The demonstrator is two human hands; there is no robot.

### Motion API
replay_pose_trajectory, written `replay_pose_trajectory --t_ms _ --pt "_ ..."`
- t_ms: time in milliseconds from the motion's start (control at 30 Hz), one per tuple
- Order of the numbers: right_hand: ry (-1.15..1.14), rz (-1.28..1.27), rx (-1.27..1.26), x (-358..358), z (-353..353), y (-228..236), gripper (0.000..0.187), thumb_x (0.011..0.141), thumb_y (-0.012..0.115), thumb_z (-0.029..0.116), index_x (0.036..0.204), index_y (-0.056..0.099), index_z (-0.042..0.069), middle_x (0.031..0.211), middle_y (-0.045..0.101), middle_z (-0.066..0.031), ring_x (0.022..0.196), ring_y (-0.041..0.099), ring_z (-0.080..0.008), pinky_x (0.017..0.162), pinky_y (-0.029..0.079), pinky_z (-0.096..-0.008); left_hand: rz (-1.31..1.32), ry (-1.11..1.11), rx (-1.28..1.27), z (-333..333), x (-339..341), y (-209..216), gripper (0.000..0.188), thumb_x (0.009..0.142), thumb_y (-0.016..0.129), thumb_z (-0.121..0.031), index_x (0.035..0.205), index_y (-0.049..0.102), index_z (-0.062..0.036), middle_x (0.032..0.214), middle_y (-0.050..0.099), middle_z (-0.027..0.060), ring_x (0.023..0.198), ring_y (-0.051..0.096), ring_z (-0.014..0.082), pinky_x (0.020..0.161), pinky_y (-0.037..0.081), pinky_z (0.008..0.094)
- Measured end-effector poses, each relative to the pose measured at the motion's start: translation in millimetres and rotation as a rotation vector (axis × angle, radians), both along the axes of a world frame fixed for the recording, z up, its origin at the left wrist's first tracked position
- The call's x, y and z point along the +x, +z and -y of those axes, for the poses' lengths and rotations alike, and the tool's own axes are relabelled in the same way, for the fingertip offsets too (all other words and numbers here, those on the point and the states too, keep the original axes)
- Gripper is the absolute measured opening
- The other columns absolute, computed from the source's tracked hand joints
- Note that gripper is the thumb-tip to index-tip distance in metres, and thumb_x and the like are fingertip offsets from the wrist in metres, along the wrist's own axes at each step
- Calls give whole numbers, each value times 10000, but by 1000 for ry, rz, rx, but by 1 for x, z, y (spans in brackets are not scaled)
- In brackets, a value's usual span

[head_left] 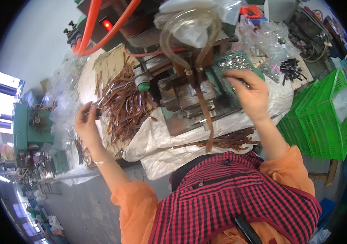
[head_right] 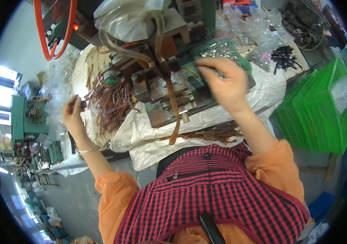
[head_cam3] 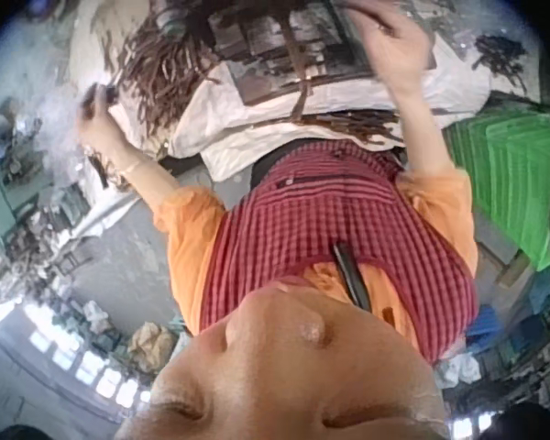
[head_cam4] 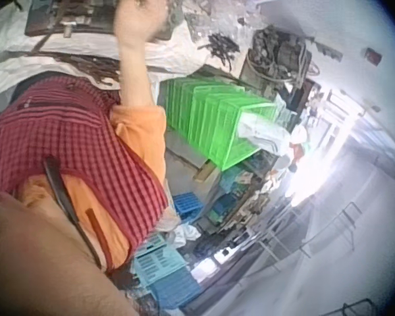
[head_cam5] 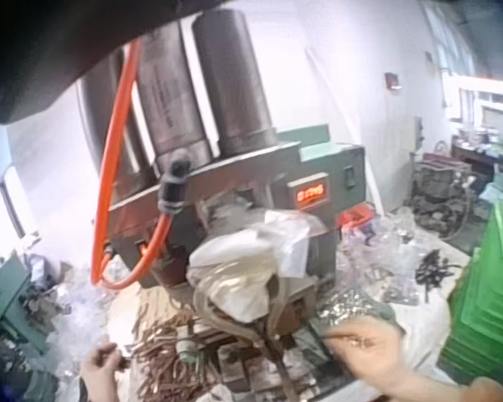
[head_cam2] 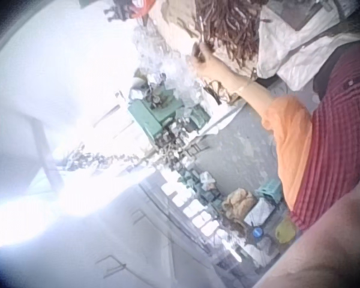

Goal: The person repeatedly picks up brown strap-like pieces and small metallic beads, inserts the beads into the straps, and places the assembled pieces into a green plastic basket. The process is continuous and repetitive throughout the clip.

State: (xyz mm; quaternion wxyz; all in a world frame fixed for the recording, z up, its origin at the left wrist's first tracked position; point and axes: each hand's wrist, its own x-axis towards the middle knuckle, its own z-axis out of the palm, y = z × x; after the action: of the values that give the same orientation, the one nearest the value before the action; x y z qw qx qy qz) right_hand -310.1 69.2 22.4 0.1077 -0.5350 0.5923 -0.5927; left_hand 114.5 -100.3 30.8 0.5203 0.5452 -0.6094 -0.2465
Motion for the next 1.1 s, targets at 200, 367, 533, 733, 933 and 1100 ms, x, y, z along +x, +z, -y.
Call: replay_pose_trajectory --t_ms 200,367,533,733,933,1100 --pt "122 428 -51 54 31 -8 321 894 719 -4 1201 633 -38 1033 723 -84 974 686 -141 883 526 -268 -154 -198 -87 -88 -112 -19 149 949 683 17 1090 732 31 1150 743 128 1069 681 173 902 562 288" --pt "221 658 -12 55 31 0 422 901 693 -39 1300 558 -48 1066 712 -68 994 680 -133 901 529 -261 191 -309 -628 -126 -151 15 277 805 807 53 1067 742 -9 1053 756 150 940 732 248 812 594 319" --pt "249 658 38 71 15 31 485 906 648 -52 1373 514 -45 1144 702 -114 1071 671 -175 963 521 -314 311 -597 -679 -151 -180 23 246 763 862 -43 985 756 -51 1035 770 129 787 724 224 658 574 298" --pt "195 -82 162 9 9 20 347 889 662 59 1233 699 28 1324 649 -190 1323 558 -320 1106 430 -392 269 -647 -815 -138 -207 11 273 731 894 -64 968 759 -74 992 779 102 587 651 158 512 481 258" --pt "-387 -611 243 -62 11 -84 208 797 803 174 990 777 100 1286 649 -220 1314 531 -421 1093 433 -479 278 -690 -823 -136 -205 6 272 732 892 -51 967 758 -71 955 774 104 578 645 152 492 469 255" --pt "-355 -626 93 -52 34 -77 152 774 784 125 913 744 78 1154 680 -152 1181 604 -361 948 513 -464 255 -676 -844 -134 -206 4 286 727 892 -49 978 755 -61 972 776 116 577 643 157 492 470 254"
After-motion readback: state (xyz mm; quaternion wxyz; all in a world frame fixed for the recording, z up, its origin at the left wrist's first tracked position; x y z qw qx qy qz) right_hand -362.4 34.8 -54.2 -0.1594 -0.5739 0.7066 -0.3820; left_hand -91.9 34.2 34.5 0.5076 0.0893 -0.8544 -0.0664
